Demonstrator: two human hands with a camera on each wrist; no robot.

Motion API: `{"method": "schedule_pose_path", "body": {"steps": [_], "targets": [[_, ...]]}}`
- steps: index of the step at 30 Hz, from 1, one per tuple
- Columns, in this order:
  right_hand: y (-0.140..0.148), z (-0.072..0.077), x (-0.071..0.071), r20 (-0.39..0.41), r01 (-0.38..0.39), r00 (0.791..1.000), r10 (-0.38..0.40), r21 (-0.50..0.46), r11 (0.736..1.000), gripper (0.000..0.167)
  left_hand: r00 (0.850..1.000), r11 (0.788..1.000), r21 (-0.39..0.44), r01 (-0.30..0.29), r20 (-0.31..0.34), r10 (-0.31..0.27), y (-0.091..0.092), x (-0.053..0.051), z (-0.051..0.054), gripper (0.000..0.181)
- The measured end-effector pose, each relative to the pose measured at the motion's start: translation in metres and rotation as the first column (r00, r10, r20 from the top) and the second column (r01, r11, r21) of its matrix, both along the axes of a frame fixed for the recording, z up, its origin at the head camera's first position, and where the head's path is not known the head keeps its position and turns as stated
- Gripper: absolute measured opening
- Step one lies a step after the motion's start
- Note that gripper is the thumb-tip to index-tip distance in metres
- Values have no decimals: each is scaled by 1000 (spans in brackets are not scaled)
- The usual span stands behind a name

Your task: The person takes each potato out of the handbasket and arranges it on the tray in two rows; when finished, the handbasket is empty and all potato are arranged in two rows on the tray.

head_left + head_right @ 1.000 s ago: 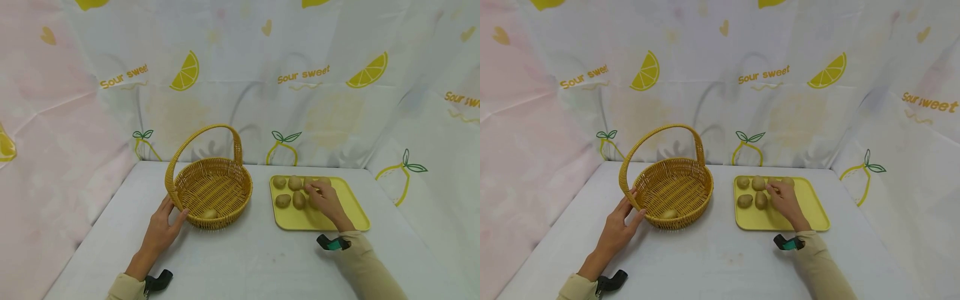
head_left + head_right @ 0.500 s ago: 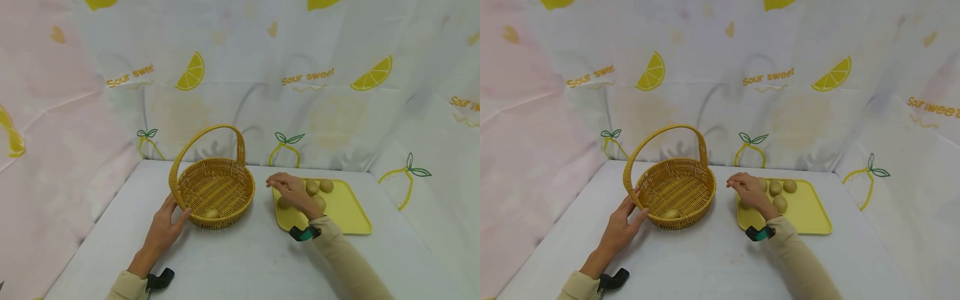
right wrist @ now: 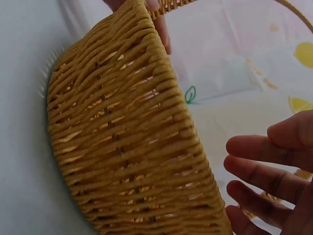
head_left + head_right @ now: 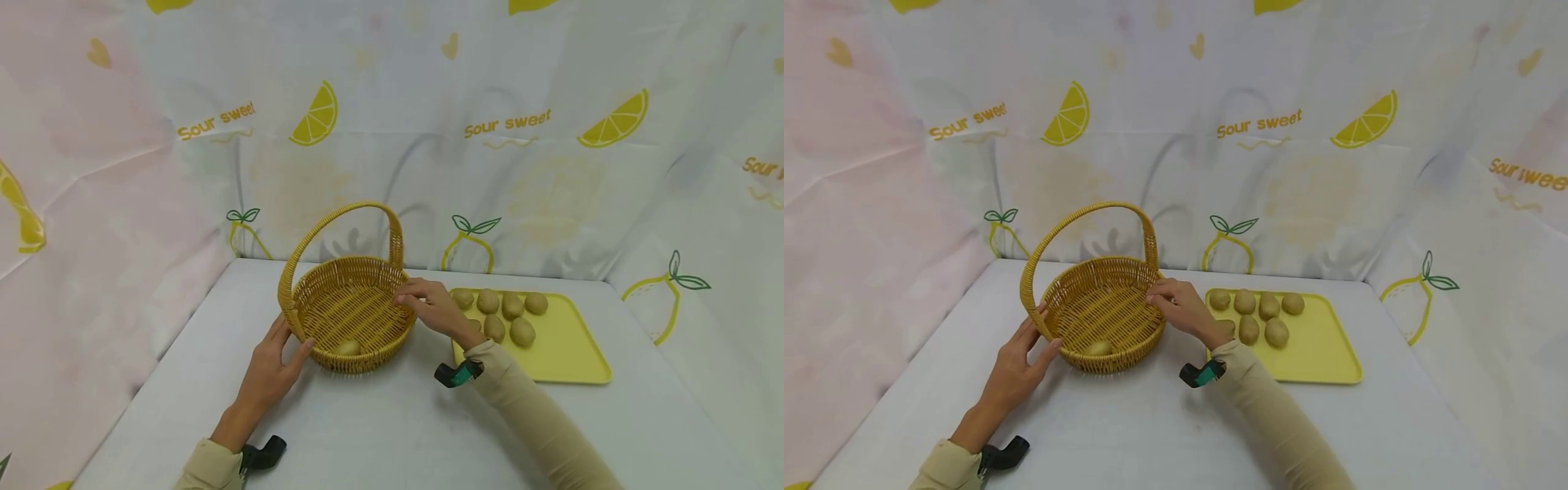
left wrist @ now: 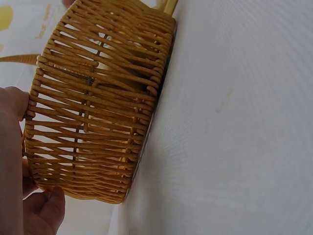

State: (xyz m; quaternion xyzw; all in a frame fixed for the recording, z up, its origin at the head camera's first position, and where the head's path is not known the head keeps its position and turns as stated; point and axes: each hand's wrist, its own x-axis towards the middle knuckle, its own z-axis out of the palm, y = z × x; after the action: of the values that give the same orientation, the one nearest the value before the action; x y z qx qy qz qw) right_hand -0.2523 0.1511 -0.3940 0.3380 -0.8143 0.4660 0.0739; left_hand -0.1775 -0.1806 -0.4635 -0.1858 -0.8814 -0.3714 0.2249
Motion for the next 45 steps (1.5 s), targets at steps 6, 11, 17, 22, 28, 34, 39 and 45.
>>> {"method": "schedule_pose_path", "body": {"steps": [6,11,17,22,28,34,39,45], "targets": [[-24,6,-8,76,-82,994,74,110,991,25,1000,1000,2,-4,5,4,0,1,0,67],[-35,14,-23,145,-287,955,259,226,931,26,1000,1000,4,2,-1,-2,0,0,0,67],[-48,22,-34,300,-531,830,470,169,830,25,1000,1000,-4,-1,-6,1,-1,-1,-1,67],[-62,19,-41,422,-635,729,539,123,763,35,1000,1000,-5,2,-14,-2,-1,0,-1,67],[-81,13,-54,516,-733,601,610,53,678,45,1000,1000,-4,3,-11,-3,-1,0,-1,66],[-95,1,-62,610,-775,524,594,53,630,54,1000,1000,1,2,-10,-2,0,-2,-1,66],[-101,-7,-65,658,-807,486,575,85,585,58,1000,1000,-6,5,-25,-5,1,-2,-1,66],[-103,-10,-63,688,-828,463,559,111,550,57,999,1000,-6,0,-33,0,0,-1,0,66]]}}
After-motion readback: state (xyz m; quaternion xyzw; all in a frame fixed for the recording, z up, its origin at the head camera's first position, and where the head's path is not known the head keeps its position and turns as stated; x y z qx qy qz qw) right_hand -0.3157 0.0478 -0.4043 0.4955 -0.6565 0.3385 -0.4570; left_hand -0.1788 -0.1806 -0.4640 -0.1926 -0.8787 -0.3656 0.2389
